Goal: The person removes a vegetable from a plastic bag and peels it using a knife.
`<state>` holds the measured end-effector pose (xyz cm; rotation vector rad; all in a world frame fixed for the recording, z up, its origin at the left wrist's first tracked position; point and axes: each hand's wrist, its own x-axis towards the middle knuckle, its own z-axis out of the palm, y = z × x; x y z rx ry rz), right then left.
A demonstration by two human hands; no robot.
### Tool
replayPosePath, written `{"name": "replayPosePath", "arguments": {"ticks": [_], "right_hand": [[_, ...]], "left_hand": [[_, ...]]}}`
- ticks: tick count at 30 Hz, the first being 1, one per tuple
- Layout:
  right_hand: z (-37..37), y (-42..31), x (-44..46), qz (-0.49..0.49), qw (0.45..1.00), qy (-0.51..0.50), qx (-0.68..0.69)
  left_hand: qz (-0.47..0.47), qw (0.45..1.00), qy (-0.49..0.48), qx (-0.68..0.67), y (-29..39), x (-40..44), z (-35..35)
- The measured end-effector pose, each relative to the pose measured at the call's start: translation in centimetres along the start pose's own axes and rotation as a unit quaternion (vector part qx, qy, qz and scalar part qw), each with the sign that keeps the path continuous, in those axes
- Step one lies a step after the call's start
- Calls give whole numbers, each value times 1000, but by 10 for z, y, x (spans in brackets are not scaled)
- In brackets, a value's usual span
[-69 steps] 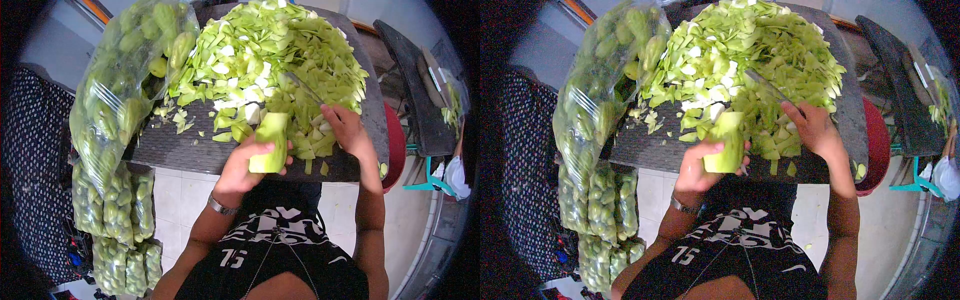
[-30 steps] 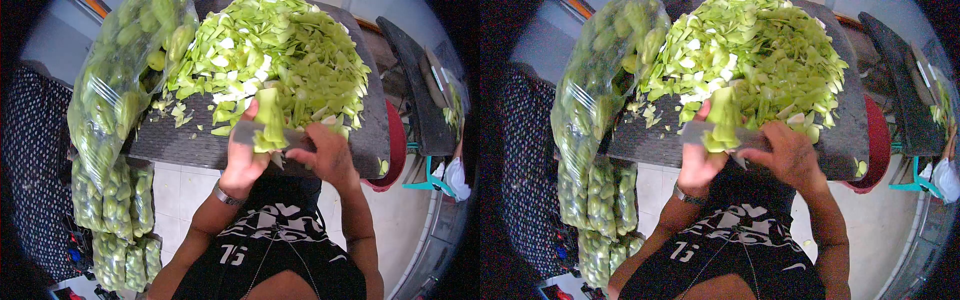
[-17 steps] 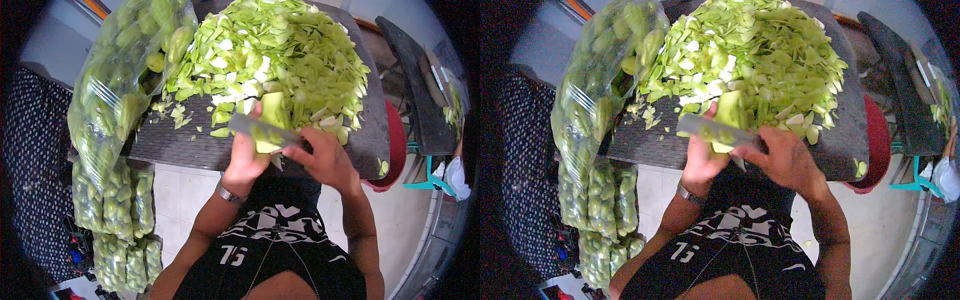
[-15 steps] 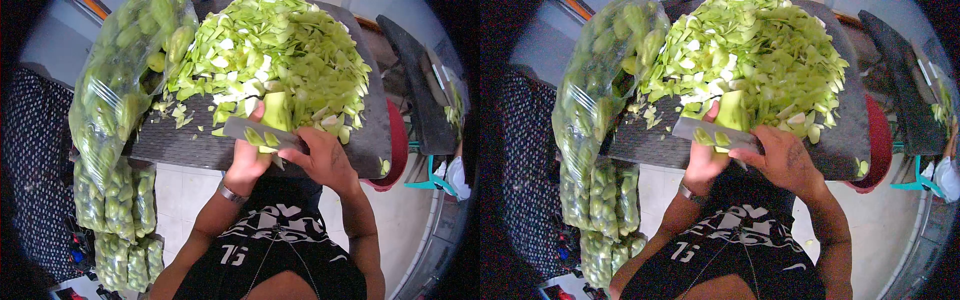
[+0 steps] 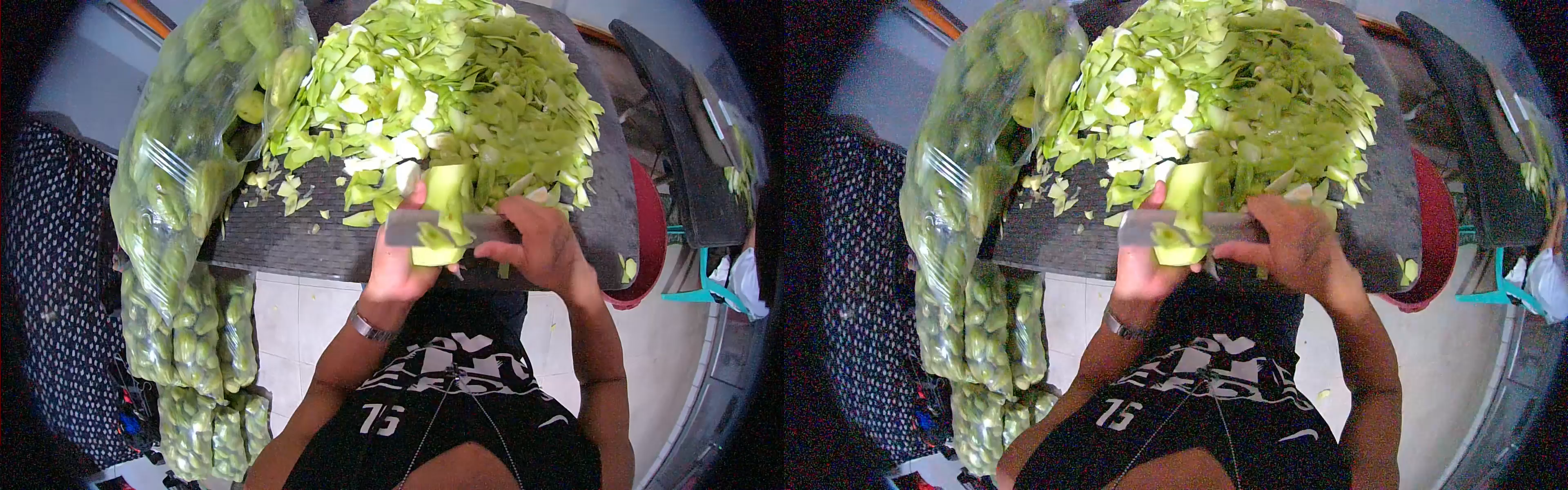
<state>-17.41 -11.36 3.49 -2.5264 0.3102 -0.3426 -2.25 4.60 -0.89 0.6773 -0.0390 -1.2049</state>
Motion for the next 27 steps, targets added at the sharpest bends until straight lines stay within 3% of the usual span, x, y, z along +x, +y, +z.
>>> {"name": "replayPosePath", "arguments": {"ticks": [5, 7, 10, 13, 16, 17, 19, 20, 21, 23, 27], "right_hand": [[-22, 49, 2, 171, 984, 47, -23], [-30, 51, 4, 223, 973, 36, 54], [-13, 55, 2, 144, 984, 77, 75], [-13, 27, 5, 250, 964, -3, 95], [-13, 2, 1, 216, 971, -4, 101], [-11, -7, -1, 215, 971, -11, 106], [6, -19, -10, 123, 989, 0, 80], [16, -24, -15, 77, 995, 11, 60], [22, -29, -18, 31, 999, 22, 40], [25, -33, -20, 13, 999, 26, 22], [26, -32, -15, 6, 999, 45, 26]], "left_hand": [[-30, 999, -30, 2, 15, -20, 11], [-36, 998, -33, -26, 17, -19, 10], [-23, 998, 38, -35, 13, -10, 15], [33, 999, 31, 13, 9, 3, 5], [43, 994, 63, 82, 13, 1, 5], [52, 996, 60, 42, 12, 1, 6], [70, 995, 55, -40, 7, -1, 8], [15, 997, 54, -56, 10, 4, 8], [6, 997, -36, -65, 11, 5, 5], [-29, 994, -28, -105, 8, 4, 7], [-14, 995, -2, -101, 1, 4, 16]]}}
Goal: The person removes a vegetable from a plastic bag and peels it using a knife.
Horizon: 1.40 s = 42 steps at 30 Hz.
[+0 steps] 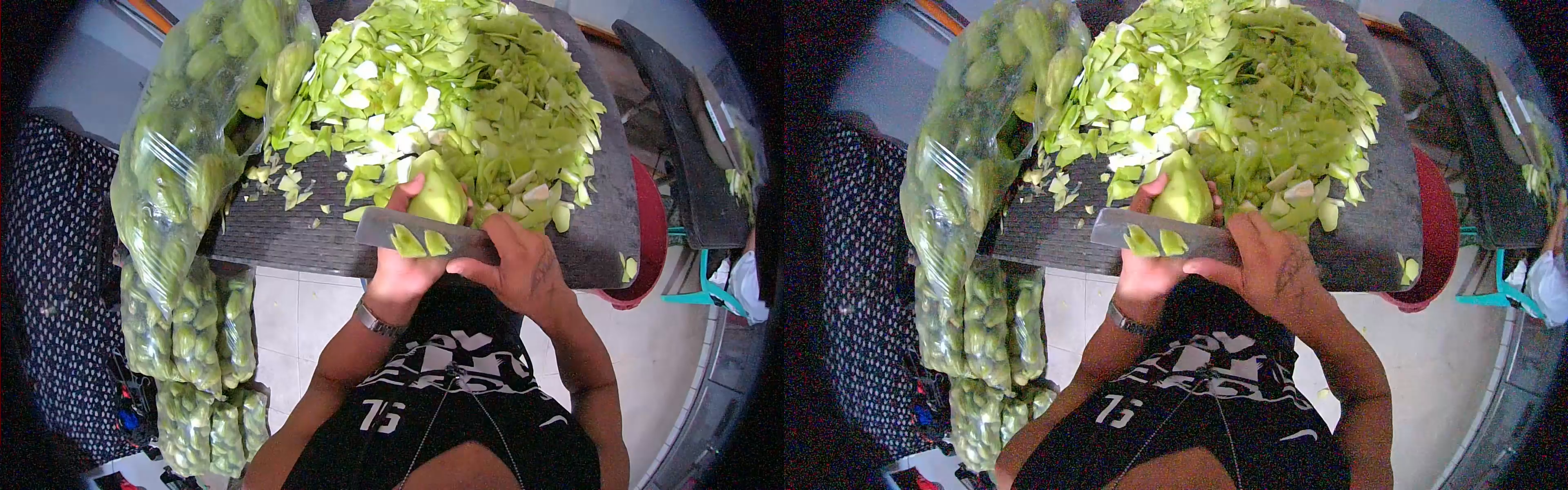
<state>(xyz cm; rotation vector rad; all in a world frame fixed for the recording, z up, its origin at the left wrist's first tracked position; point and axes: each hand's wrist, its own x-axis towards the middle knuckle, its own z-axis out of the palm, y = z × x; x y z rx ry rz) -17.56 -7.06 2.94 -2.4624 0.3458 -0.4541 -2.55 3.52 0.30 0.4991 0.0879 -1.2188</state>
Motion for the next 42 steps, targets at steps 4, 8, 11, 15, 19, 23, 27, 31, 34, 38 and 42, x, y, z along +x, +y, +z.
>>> {"name": "replayPosePath", "arguments": {"ticks": [4, 8, 11, 15, 19, 23, 27, 31, 34, 38, 42], "right_hand": [[-5, 1, 1, 4, 998, -50, -41], [-4, 2, 3, -25, 998, -35, -43], [-5, 6, 4, -36, 996, -48, -60], [-12, 13, 10, -64, 996, -50, -31], [-18, 10, 13, -69, 994, -55, -69], [-31, 53, 20, 81, 995, -13, -49], [-53, 53, 17, 179, 984, -9, 7], [-38, 29, 8, 93, 993, -69, -12], [-20, 11, 5, 10, 998, -59, -12], [-15, 6, 6, -36, 999, -26, -15], [-24, 15, 9, -11, 998, -54, -44]], "left_hand": [[28, 1000, -5, 11, -4, 3, -9], [35, 998, -33, 40, -6, 6, -17], [42, 999, 1, 27, -6, 6, -14], [42, 998, 39, 17, -3, -6, 2], [36, 998, 28, 46, 1, -4, 3], [11, 998, -27, 52, 3, -12, -5], [13, 998, -37, 49, 3, -15, -2], [54, 995, 38, 69, -9, 8, -16], [43, 996, 29, 75, -8, 3, -7], [41, 996, -6, 77, -7, 3, -4], [32, 996, -2, 86, -5, 2, -9]]}}
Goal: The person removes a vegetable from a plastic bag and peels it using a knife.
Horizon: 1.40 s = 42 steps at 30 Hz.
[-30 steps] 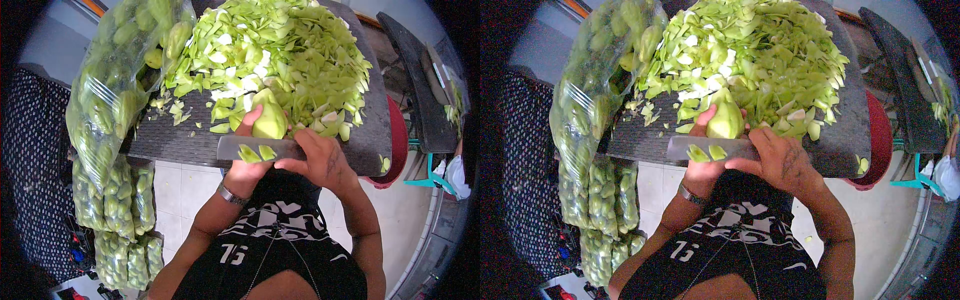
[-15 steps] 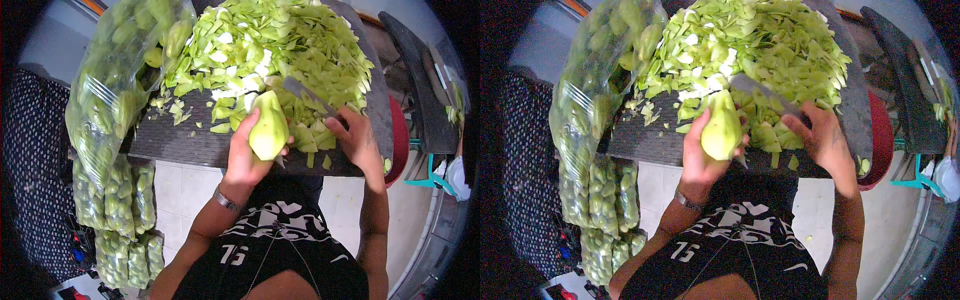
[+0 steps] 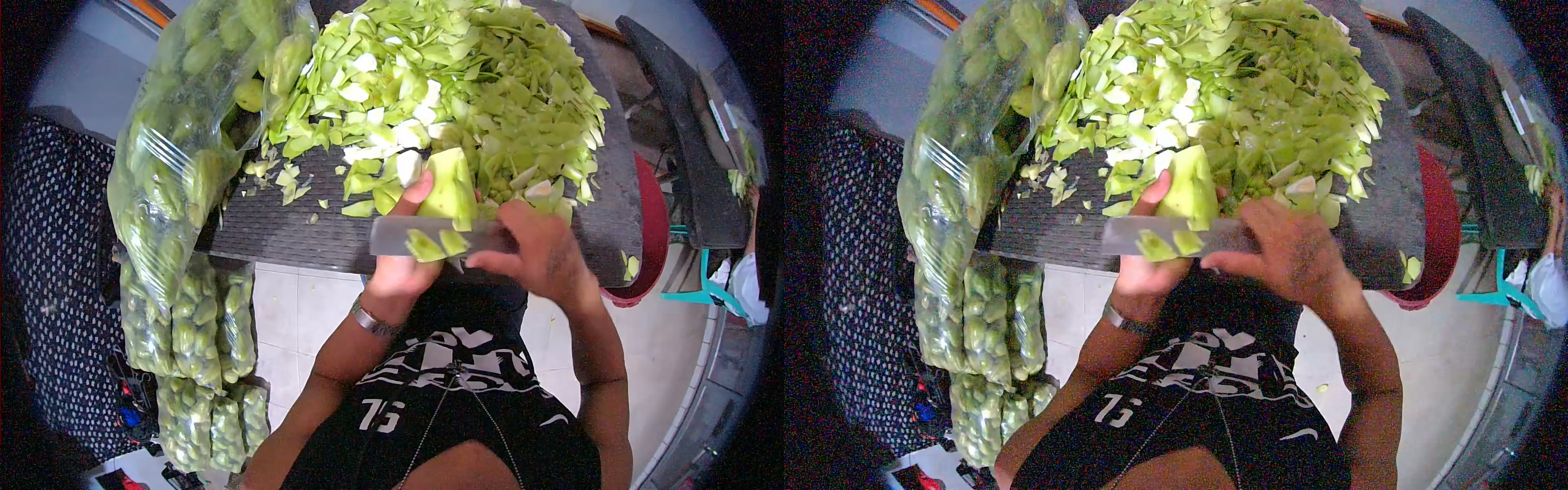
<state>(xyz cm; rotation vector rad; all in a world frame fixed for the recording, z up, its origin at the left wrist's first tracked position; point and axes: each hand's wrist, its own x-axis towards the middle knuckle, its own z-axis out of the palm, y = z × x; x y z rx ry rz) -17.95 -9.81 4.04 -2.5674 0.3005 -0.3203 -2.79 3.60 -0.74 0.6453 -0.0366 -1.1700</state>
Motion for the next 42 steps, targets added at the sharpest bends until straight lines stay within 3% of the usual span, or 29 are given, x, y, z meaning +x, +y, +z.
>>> {"name": "replayPosePath", "arguments": {"ticks": [2, 3, 7, 10, 11, 14, 18, 20, 22, 24, 27, 33, 36, 42], "right_hand": [[-9, 20, 0, 49, 998, -15, -25], [-15, 23, 3, 134, 991, 0, -9], [-32, 53, -1, 186, 982, 31, 25], [-22, 26, -1, 171, 981, -56, 71], [-14, 21, -4, 100, 990, -60, 77], [-12, -4, -2, 33, 992, -79, 88], [-6, -1, -1, 1, 998, -39, 45], [-10, 11, 6, 26, 999, -25, 21], [-14, 21, 6, 38, 998, -35, 22], [-17, 26, 5, 36, 996, -67, 46], [-19, 12, 1, 28, 983, -152, 96], [-14, 3, 2, 18, 988, -100, 112], [-11, 13, 1, 9, 999, -40, 31], [-20, 29, -8, 40, 999, -25, -23]], "left_hand": [[-7, 1000, -9, 18, 5, -5, -2], [-10, 1000, -17, 25, 8, -10, 1], [-25, 999, -37, 11, 13, -15, -1], [-17, 1000, 1, 0, 7, -11, -2], [-11, 1000, 17, 3, 5, -9, 0], [-36, 999, -3, 4, 5, -3, 9], [-13, 999, 47, -1, 3, -10, 8], [40, 997, 46, 38, -7, -20, -12], [28, 986, -66, 152, -5, -24, -16], [-25, 991, -124, 53, -8, -18, -22], [-53, 997, -26, 50, -6, -11, -10], [-12, 1000, 18, 9, -4, -11, 12], [-49, 995, -84, -36, 0, -14, -14], [-76, 996, -35, 38, 13, -25, -7]]}}
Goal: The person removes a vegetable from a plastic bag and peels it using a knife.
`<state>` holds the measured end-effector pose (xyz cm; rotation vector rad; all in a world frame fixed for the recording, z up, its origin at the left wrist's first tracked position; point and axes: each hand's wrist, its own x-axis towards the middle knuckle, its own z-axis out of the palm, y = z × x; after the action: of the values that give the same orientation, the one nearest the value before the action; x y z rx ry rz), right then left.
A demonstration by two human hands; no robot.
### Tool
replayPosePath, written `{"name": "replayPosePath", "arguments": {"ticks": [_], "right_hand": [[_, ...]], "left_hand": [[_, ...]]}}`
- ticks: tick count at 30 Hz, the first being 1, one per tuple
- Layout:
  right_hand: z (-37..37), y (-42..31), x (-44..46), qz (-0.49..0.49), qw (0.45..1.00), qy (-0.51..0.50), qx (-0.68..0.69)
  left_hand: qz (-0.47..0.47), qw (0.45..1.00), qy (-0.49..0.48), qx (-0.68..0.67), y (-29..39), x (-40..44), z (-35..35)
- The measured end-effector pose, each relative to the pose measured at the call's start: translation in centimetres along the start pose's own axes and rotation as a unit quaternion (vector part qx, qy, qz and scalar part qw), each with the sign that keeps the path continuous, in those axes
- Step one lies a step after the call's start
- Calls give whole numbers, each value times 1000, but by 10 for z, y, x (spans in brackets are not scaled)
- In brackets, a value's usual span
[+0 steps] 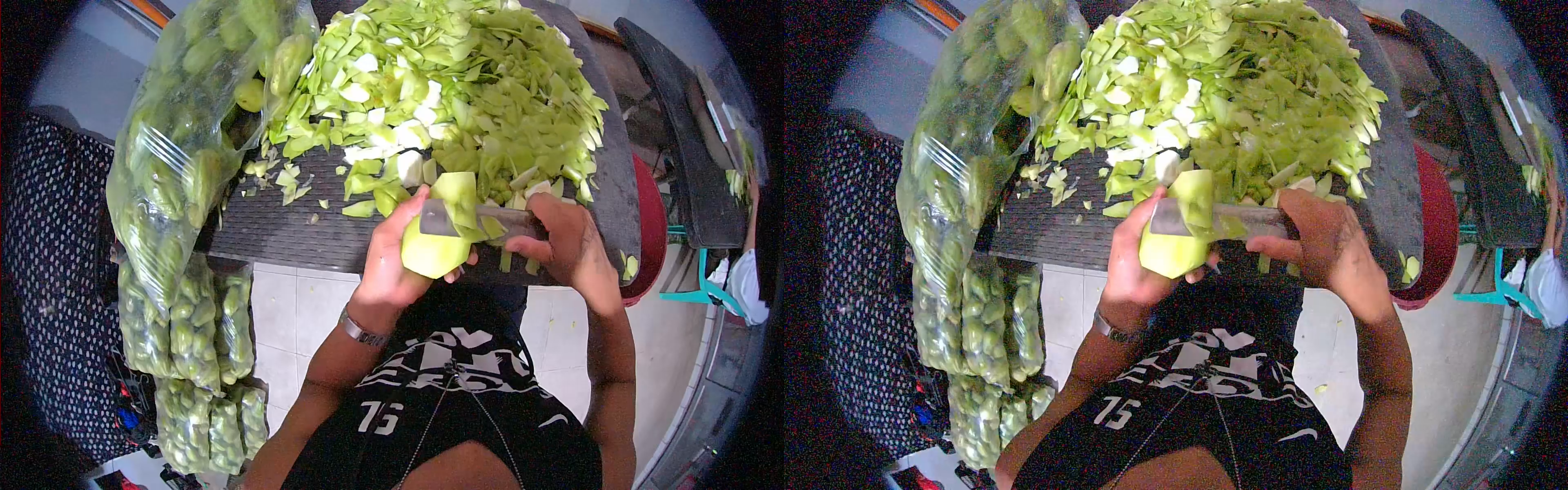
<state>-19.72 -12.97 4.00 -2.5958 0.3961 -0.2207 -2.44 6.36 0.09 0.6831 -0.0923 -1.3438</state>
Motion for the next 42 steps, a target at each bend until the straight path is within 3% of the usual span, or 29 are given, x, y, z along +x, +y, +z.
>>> {"name": "replayPosePath", "arguments": {"ticks": [3, 9, 12, 15, 18, 19, 22, 29, 34, 37, 42], "right_hand": [[4, -10, -1, 40, 999, 1, 9], [10, -7, 5, -17, 999, 38, -7], [1, 8, -3, 42, 998, 33, -44], [-8, 23, -7, 150, 981, 76, -96], [-13, 2, -5, 167, 985, 52, 7], [-2, 2, -4, 120, 989, 61, 65], [11, -15, -1, 23, 998, -19, 60], [13, -28, 9, 35, 992, -54, 109], [18, -28, 5, 31, 998, 42, 34], [9, -23, 0, 106, 994, 10, -3], [14, -17, -6, 90, 994, 49, -34]], "left_hand": [[-2, 1000, 16, -22, -3, 2, 1], [21, 999, -20, -38, -14, -2, 4], [-37, 998, -9, -57, 7, -3, 0], [-16, 997, 20, -68, 21, -7, -6], [-35, 995, 15, -95, 11, -1, -10], [-44, 993, 6, -106, 8, 4, -9], [-23, 997, 47, -55, 3, 7, -5], [61, 995, 76, 1, -9, -2, -1], [36, 999, 26, 8, -9, -2, -10], [-3, 1000, 19, 3, 1, -2, -5], [-26, 999, 15, -24, -1, 2, -6]]}}
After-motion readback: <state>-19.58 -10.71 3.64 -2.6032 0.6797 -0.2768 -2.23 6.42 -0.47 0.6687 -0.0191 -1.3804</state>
